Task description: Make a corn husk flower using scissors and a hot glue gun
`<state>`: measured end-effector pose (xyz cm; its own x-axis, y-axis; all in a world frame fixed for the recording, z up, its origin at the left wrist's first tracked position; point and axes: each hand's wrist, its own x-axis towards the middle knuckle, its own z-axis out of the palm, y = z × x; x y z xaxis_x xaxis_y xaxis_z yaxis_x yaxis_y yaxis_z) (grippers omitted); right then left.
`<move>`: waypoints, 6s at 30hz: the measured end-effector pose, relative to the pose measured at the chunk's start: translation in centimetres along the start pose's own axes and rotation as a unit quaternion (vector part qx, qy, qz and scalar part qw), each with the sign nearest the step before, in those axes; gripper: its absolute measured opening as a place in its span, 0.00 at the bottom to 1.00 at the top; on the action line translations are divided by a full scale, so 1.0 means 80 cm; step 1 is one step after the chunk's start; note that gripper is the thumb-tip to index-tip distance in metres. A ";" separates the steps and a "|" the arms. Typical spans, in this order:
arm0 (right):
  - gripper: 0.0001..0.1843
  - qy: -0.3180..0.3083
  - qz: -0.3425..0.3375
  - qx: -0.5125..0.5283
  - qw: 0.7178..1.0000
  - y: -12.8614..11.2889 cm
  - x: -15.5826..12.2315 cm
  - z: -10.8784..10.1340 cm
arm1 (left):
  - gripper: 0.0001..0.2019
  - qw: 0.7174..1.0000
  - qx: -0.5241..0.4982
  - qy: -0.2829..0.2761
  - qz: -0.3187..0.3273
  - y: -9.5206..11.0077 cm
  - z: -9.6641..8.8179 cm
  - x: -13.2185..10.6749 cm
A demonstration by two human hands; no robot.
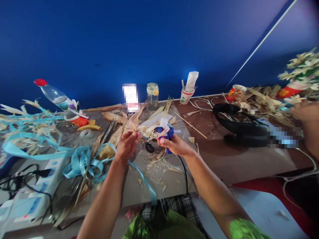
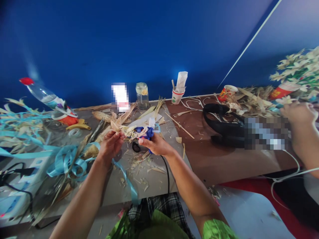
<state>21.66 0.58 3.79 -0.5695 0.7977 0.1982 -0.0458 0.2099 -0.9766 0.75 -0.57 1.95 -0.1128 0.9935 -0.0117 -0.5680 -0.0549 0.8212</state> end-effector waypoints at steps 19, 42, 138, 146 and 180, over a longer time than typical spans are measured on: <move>0.23 0.020 0.002 -0.001 1.000 -0.007 -0.001 -0.003 | 0.11 1.000 -0.013 -0.021 -0.010 0.000 0.003 -0.001; 0.25 0.013 0.031 0.070 0.997 -0.009 -0.001 -0.005 | 0.08 0.998 0.008 -0.059 -0.012 -0.004 -0.003 0.001; 0.16 0.126 0.119 -0.422 0.890 0.009 0.023 0.055 | 0.11 0.998 -0.025 -0.052 0.014 0.001 -0.007 0.001; 0.16 0.035 0.137 -0.440 0.887 -0.017 0.030 0.043 | 0.10 0.998 -0.037 -0.051 0.027 0.002 -0.007 0.002; 0.14 0.203 0.089 0.274 0.936 -0.014 0.079 0.074 | 0.11 1.000 -0.008 0.007 0.025 -0.005 0.000 0.002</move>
<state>13.25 2.02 5.66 -0.2548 0.9648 -0.0654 -0.4567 -0.1797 -0.8713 0.97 -0.41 1.60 -0.1518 0.9882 0.0208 -0.5750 -0.1054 0.8113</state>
